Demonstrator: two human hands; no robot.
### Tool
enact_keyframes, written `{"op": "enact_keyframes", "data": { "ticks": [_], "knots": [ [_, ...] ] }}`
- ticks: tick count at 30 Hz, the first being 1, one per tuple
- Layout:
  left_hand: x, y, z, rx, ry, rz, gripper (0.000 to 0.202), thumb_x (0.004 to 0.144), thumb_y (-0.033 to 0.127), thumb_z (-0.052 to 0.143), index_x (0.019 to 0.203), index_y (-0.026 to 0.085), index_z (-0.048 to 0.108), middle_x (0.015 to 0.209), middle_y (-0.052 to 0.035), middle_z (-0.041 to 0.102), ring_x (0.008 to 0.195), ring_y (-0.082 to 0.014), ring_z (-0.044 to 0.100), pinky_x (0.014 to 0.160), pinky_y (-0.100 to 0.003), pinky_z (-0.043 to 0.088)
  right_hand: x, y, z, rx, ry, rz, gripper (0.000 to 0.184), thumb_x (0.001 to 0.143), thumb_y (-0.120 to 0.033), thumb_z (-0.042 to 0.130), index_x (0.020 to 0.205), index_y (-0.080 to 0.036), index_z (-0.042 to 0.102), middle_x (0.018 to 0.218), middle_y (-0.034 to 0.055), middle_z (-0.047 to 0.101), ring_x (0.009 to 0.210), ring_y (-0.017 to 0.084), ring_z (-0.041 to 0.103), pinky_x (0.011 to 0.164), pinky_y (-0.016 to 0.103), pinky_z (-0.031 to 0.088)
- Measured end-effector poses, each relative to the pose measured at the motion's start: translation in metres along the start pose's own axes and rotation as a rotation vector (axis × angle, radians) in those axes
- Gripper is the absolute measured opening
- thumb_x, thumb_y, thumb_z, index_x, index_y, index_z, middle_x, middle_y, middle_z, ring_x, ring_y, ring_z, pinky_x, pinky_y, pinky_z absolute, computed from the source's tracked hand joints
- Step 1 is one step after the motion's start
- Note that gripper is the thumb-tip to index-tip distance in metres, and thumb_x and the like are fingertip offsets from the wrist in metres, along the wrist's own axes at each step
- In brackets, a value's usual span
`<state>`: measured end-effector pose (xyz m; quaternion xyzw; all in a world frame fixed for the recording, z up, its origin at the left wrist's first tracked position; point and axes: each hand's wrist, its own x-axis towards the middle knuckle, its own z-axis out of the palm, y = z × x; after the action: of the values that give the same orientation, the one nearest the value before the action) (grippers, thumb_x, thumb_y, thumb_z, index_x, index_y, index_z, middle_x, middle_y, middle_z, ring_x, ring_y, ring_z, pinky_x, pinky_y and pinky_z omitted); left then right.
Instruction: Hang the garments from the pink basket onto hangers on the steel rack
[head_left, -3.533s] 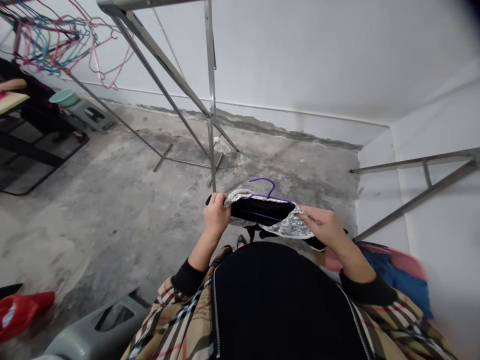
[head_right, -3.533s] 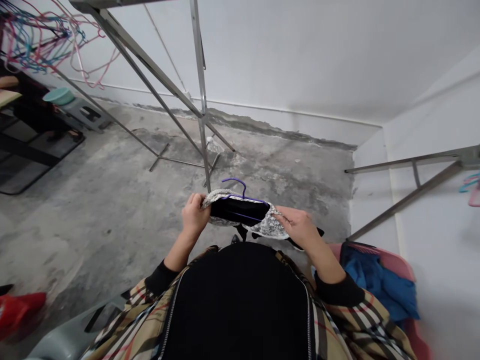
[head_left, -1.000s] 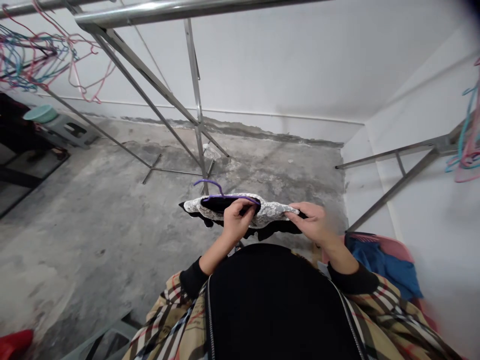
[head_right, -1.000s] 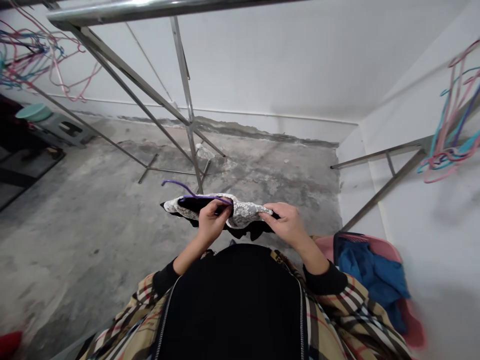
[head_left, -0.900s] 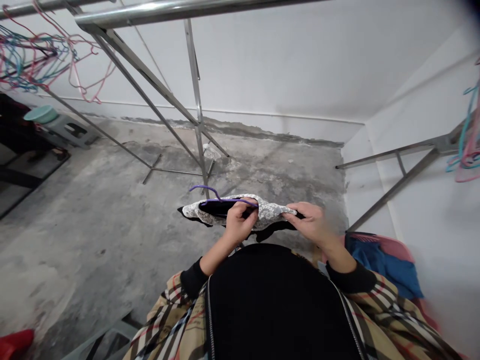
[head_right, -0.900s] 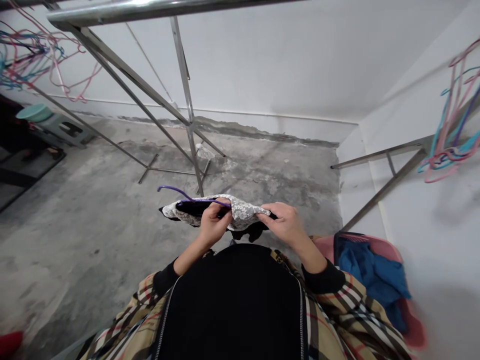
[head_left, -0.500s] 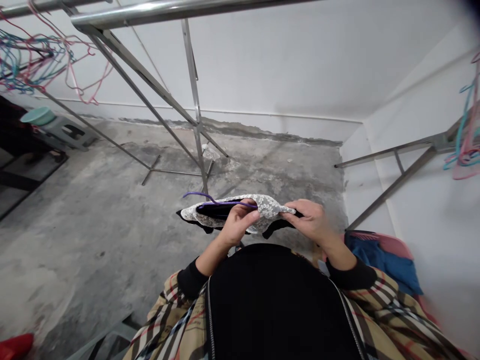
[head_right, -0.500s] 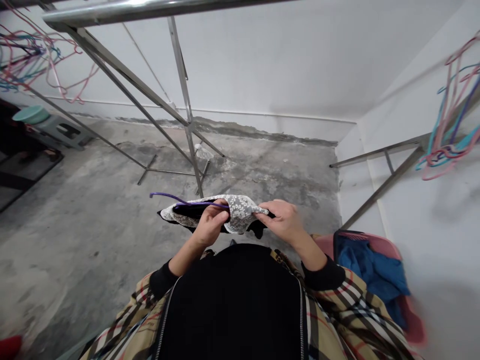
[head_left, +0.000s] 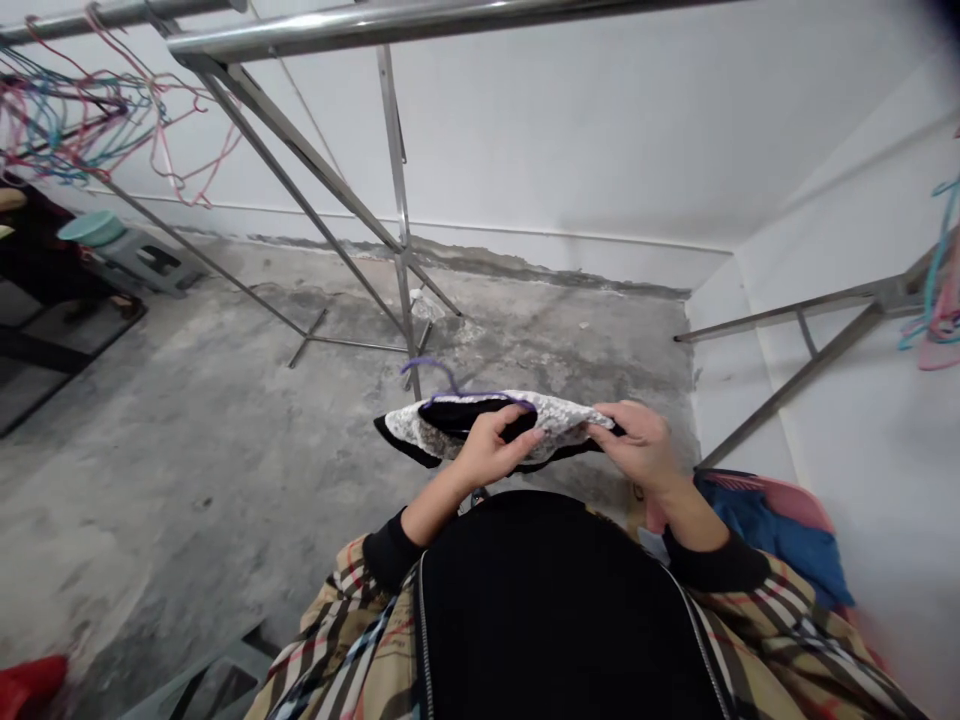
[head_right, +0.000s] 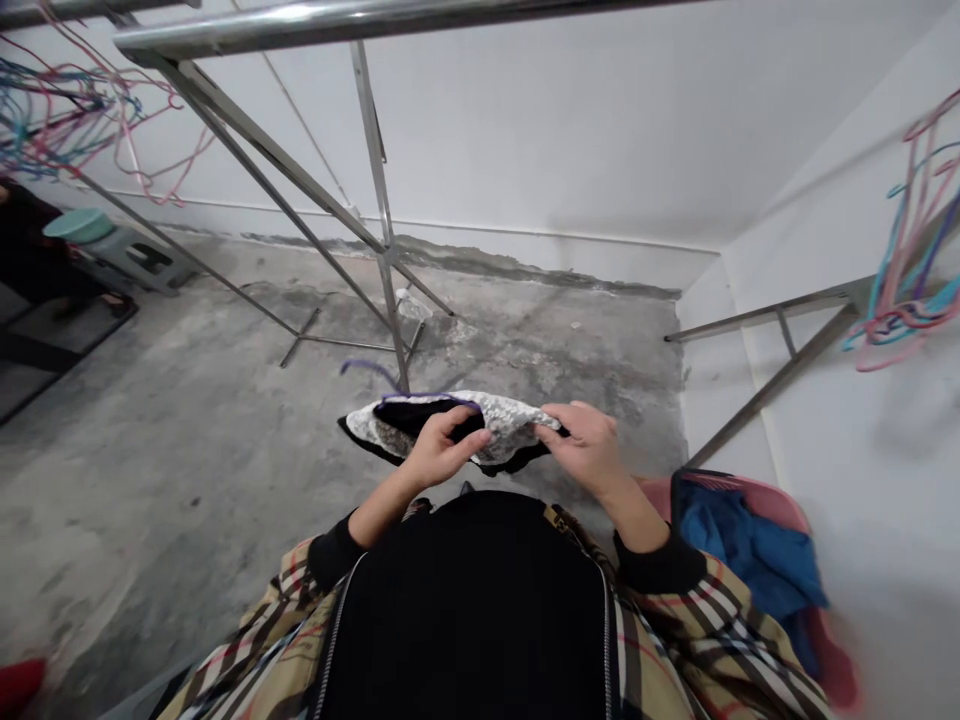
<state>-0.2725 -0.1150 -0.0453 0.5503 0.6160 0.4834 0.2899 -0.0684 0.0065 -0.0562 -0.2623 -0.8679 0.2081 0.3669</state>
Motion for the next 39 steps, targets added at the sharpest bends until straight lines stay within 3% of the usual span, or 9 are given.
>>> {"op": "enact_keyframes", "data": {
  "ticks": [2,5,7,9,17,23,29,34,39],
  "knots": [
    [-0.006,-0.006,-0.007,0.194,0.134,0.122,0.03,0.083,0.033,0.064,0.11,0.02,0.067,0.099,-0.009,0.071,0.09,-0.0208,0.065,0.083,-0.034,0.052,-0.002,0.008,-0.007,-0.033,0.103,0.05,0.014,0.083,-0.032,0.064,0.086,-0.02,0.071,0.075,0.0039,0.073,0.067,0.018,0.065,0.063,0.029,0.049],
    [-0.012,-0.022,-0.022,0.31,0.513,0.242,0.023,0.085,0.023,0.061,0.107,0.022,0.066,0.101,-0.0082,0.068,0.095,-0.0191,0.063,0.086,-0.034,0.051,-0.004,0.015,-0.016,-0.024,0.209,0.155,0.017,0.081,-0.035,0.066,0.084,-0.02,0.072,0.077,0.0038,0.074,0.069,0.019,0.067,0.065,0.03,0.052],
    [-0.013,-0.034,-0.032,0.302,0.75,0.234,0.024,0.085,0.022,0.061,0.108,0.021,0.064,0.105,-0.0086,0.065,0.101,-0.0196,0.061,0.086,-0.034,0.05,-0.003,0.013,-0.018,0.012,0.236,0.232,0.02,0.08,-0.038,0.067,0.083,-0.02,0.072,0.076,0.0033,0.074,0.067,0.019,0.067,0.065,0.03,0.052],
    [-0.01,-0.045,-0.037,0.259,0.836,0.13,0.036,0.083,0.025,0.064,0.118,0.022,0.058,0.118,-0.0108,0.06,0.111,-0.022,0.057,0.088,-0.035,0.049,0.002,0.006,-0.017,0.055,0.254,0.316,0.024,0.078,-0.042,0.067,0.082,-0.019,0.072,0.072,0.0027,0.073,0.063,0.018,0.065,0.061,0.029,0.051],
    [-0.01,-0.06,-0.017,-0.184,0.525,-0.355,0.056,0.079,0.03,0.066,0.132,0.022,0.05,0.13,-0.013,0.059,0.125,-0.0266,0.052,0.103,-0.044,0.038,0.062,-0.016,-0.009,0.334,0.28,0.555,0.035,0.077,-0.049,0.067,0.093,-0.018,0.073,0.084,0.0028,0.074,0.079,0.02,0.066,0.076,0.034,0.052],
    [-0.031,-0.06,-0.02,-0.264,0.453,-0.386,0.05,0.077,0.032,0.068,0.125,0.02,0.057,0.118,-0.0122,0.066,0.117,-0.0254,0.057,0.102,-0.042,0.038,0.133,-0.052,-0.007,0.859,0.201,0.362,0.032,0.085,-0.048,0.061,0.106,-0.025,0.069,0.094,0.0029,0.075,0.092,0.02,0.069,0.086,0.039,0.056],
    [-0.053,-0.078,-0.039,-0.314,0.425,-0.409,0.047,0.078,0.046,0.068,0.116,0.02,0.064,0.11,-0.0131,0.069,0.108,-0.026,0.063,0.096,-0.04,0.044,0.2,-0.093,0.013,0.702,0.372,0.05,0.032,0.092,-0.041,0.053,0.116,-0.023,0.066,0.119,0.004,0.069,0.117,0.02,0.06,0.111,0.044,0.039],
    [-0.068,-0.101,-0.059,-0.336,0.517,-0.451,0.056,0.072,0.055,0.071,0.113,0.017,0.066,0.107,-0.0147,0.07,0.108,-0.0273,0.063,0.098,-0.04,0.044,0.253,-0.116,0.06,0.521,0.311,-0.052,0.039,0.095,-0.034,0.044,0.127,-0.017,0.058,0.132,0.0089,0.06,0.127,0.02,0.052,0.115,0.042,0.034],
    [-0.073,-0.117,-0.073,-0.362,0.555,-0.476,0.065,0.065,0.062,0.073,0.11,0.016,0.067,0.105,-0.0152,0.071,0.104,-0.0267,0.064,0.093,-0.037,0.047,0.272,-0.132,0.145,0.443,0.198,0.039,0.045,0.091,-0.021,0.035,0.132,-0.01,0.052,0.133,0.0151,0.058,0.128,0.023,0.051,0.115,0.042,0.034]
  ]
}}
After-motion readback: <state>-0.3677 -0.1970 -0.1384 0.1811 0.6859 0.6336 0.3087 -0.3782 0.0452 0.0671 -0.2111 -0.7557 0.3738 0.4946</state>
